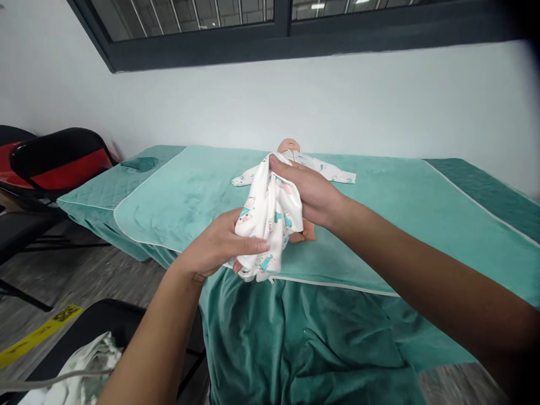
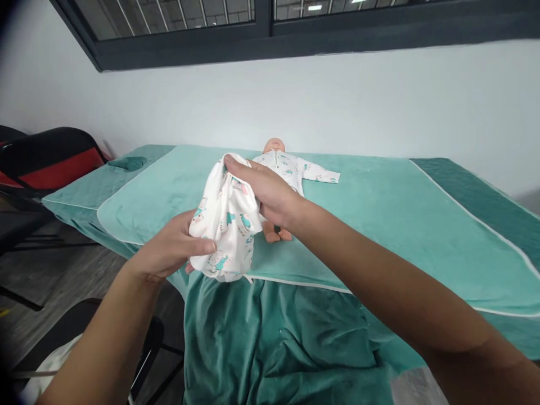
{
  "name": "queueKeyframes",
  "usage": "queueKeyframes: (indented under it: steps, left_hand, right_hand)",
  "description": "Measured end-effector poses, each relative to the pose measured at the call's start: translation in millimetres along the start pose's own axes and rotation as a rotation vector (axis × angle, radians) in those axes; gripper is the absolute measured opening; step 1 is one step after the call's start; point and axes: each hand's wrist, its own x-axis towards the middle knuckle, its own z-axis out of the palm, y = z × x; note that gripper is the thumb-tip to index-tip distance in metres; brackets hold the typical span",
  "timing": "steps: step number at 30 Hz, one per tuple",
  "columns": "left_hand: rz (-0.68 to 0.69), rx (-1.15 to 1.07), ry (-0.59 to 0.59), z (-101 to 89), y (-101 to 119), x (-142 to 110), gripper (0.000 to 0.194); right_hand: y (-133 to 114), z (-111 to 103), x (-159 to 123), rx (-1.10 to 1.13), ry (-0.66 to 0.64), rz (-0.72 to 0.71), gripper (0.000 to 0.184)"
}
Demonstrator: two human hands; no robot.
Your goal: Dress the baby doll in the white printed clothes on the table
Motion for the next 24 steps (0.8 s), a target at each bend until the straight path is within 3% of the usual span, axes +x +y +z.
queueKeyframes:
  steps: [2, 5, 9, 11, 15, 20, 22, 24]
  left_hand:
    - [0.004, -0.029, 0.052, -0.4, -4, 0, 0.032]
    - [0.180, -0.166, 0.270, 1.9, -4, 5, 0.039]
    - [0.239, -0.233, 0.348, 9.2, -2, 13, 0.041]
    - [0.200, -0.247, 0.322, 13.8, -5, 16, 0.042]
    - [0.093, -0.295, 0.216, 18.1, -19, 15, 0.048]
    - [-0.083, -0.195, -0.071, 13.0, -36, 9, 0.050]
    - [-0.104, -0.175, -0.046, 13.0, -40, 9, 0.049]
    - [-0.067, -0.189, 0.061, 15.7, -45, 12, 0.048]
  right_hand:
    - [3, 0, -1, 0.010, 0.009, 0.022, 0.052]
    - [7, -6, -8, -0.024, -0.027, 0.081, 0.055]
    - [12, -15, -19, -0.159, -0.367, 0.279, 0.046]
    - [15, -16, -22, -0.197, -0.430, 0.305, 0.044]
    - [19, -15, -20, -0.026, -0.128, 0.184, 0.042]
    - [25, -23, -22, 0.103, 0.114, 0.153, 0.047]
    - [32, -31, -33, 0.121, 0.152, 0.137, 0.049]
    - [42, -42, -49, 0.090, 0.140, 0.161, 0.049]
